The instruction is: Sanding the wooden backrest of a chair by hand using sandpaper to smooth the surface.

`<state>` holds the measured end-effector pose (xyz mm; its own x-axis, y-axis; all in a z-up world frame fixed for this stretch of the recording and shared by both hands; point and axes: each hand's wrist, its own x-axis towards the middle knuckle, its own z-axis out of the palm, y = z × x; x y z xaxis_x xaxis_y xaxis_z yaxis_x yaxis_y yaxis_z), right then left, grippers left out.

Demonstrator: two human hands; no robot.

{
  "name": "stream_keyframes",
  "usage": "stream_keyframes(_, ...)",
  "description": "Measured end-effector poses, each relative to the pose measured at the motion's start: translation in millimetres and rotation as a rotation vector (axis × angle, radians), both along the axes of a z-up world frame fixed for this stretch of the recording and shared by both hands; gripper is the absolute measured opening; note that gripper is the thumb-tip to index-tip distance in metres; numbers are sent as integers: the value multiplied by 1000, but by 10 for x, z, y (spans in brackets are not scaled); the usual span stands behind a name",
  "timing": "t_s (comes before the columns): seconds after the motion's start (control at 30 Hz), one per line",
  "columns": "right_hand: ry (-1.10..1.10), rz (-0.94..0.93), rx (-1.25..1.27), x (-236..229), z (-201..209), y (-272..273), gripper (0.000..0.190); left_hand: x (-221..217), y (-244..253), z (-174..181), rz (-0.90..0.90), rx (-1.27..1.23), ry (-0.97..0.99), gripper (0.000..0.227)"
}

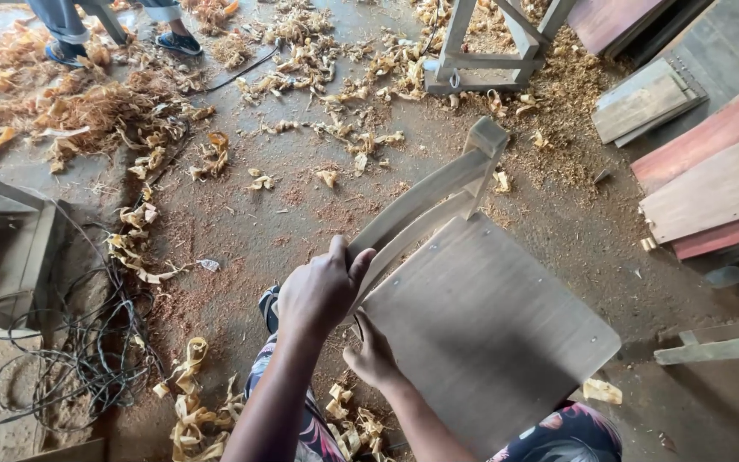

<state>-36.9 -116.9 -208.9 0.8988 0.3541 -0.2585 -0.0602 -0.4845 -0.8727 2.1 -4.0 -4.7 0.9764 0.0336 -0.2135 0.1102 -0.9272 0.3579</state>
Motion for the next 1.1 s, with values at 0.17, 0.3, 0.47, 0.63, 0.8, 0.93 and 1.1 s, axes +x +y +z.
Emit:
stream_keyframes(0.17,-253,-137,-41,95,-523,58,78,-99,51,132,-46,-139,14,56)
stream_keyframes(0.3,-260,-81,-54,213,-822,-6,82,-89,64,115,-38,-137,15,56)
stream_keyframes(0.47,-231,-91,-60,-85,-479,-118,80,-115,86,89,-46,-158,6,55)
stream_keyframes(0.63,-334,-9,-214,402,-1256,-60,75,-119,18,135,-46,-160,1,54)
stream_keyframes(0.8,-427,-6,-182,69,-720,-99,77,-93,43,151,-37,-174,-7,55)
stream_keyframes(0.93,-463,-28,-144,66,-1175,-194,84,-34,23,93,-42,-175,-5,55)
stream_keyframes(1.1,-411,-29,-208,409,-953,-109,67,-31,-21,92,-47,-159,-30,56)
